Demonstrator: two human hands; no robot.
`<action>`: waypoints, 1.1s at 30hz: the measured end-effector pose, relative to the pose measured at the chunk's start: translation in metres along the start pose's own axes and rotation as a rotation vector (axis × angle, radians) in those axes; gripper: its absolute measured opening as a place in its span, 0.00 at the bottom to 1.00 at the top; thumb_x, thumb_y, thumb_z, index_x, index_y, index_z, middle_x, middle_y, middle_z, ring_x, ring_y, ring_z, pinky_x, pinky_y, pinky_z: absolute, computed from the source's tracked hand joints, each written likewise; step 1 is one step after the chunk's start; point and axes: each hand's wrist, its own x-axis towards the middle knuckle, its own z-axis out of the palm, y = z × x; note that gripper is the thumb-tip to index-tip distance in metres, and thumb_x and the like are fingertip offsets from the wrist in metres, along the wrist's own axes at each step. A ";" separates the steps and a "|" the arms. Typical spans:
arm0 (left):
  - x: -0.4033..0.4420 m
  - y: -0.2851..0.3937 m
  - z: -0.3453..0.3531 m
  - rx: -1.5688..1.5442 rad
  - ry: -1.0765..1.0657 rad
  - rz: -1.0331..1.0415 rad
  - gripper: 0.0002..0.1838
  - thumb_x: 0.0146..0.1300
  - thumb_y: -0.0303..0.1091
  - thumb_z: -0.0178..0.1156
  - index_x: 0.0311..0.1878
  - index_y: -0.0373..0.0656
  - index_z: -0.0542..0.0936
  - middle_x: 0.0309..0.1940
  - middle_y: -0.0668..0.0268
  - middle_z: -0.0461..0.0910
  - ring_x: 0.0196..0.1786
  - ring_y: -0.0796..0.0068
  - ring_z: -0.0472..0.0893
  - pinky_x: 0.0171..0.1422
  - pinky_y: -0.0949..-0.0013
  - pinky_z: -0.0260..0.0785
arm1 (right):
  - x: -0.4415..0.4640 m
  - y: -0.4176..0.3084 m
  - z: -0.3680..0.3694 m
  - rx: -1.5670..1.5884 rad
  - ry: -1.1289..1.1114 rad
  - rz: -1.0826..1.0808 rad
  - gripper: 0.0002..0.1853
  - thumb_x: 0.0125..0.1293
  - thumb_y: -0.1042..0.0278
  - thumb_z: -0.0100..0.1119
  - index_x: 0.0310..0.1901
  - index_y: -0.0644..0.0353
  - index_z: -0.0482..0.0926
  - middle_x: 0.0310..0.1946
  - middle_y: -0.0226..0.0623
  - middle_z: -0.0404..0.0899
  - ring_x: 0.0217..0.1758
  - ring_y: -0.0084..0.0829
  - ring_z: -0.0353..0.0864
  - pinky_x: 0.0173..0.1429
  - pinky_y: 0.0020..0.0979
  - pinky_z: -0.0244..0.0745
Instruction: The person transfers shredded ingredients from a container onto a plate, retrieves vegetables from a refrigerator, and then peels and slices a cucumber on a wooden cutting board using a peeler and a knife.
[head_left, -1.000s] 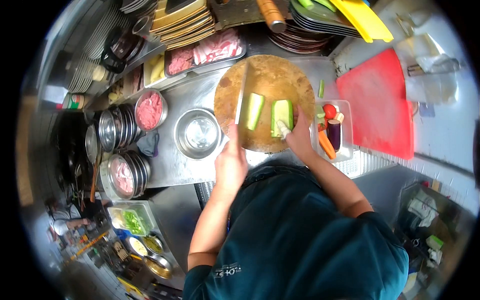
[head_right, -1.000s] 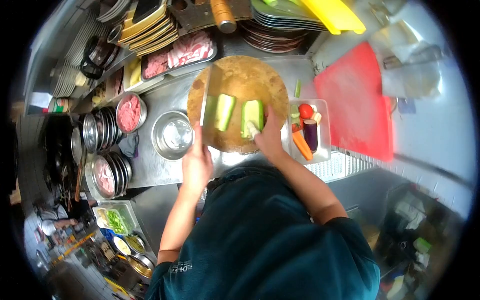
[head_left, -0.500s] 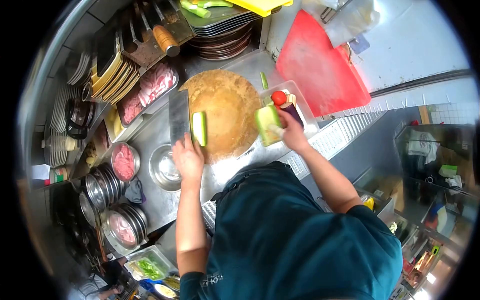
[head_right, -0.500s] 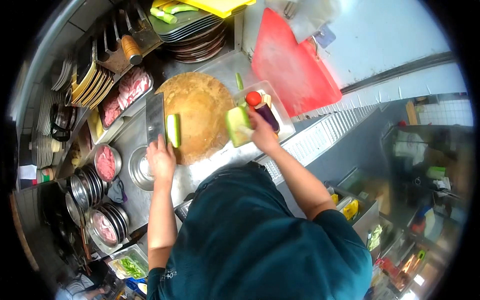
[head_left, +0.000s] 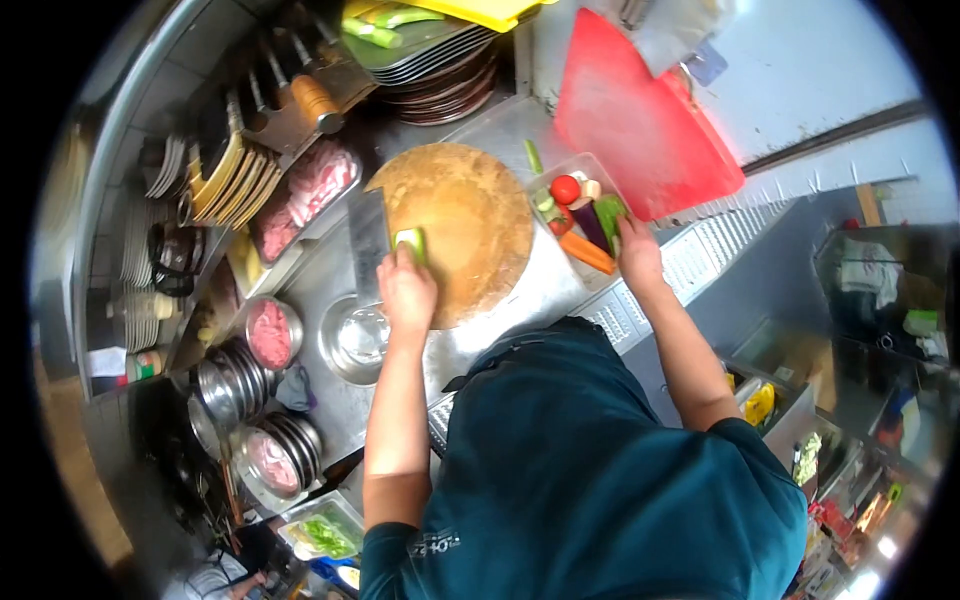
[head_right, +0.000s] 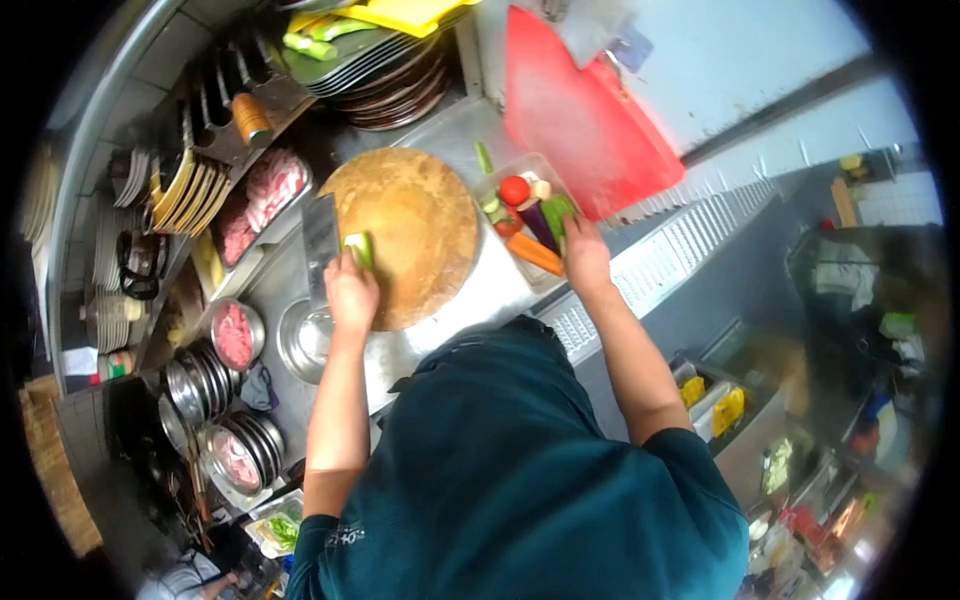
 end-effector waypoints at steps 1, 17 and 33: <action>0.002 -0.005 0.005 0.006 -0.001 -0.016 0.28 0.61 0.25 0.58 0.67 0.31 0.76 0.52 0.42 0.80 0.53 0.40 0.79 0.63 0.48 0.72 | -0.001 -0.004 -0.003 -0.004 0.041 -0.016 0.27 0.62 0.77 0.62 0.65 0.62 0.77 0.65 0.56 0.75 0.66 0.56 0.76 0.69 0.46 0.76; 0.014 0.007 0.013 -0.997 -0.333 -0.714 0.37 0.69 0.24 0.59 0.80 0.47 0.59 0.55 0.51 0.83 0.45 0.65 0.88 0.31 0.67 0.82 | 0.013 -0.125 -0.022 0.565 -0.144 -0.285 0.26 0.63 0.77 0.64 0.64 0.62 0.78 0.64 0.50 0.79 0.68 0.52 0.77 0.71 0.42 0.73; 0.100 0.192 -0.117 -0.713 0.244 0.541 0.11 0.67 0.26 0.65 0.50 0.34 0.83 0.44 0.51 0.84 0.49 0.49 0.84 0.55 0.57 0.77 | -0.002 -0.131 -0.133 0.619 0.090 -0.338 0.29 0.57 0.85 0.65 0.63 0.62 0.79 0.62 0.47 0.80 0.66 0.49 0.79 0.70 0.40 0.76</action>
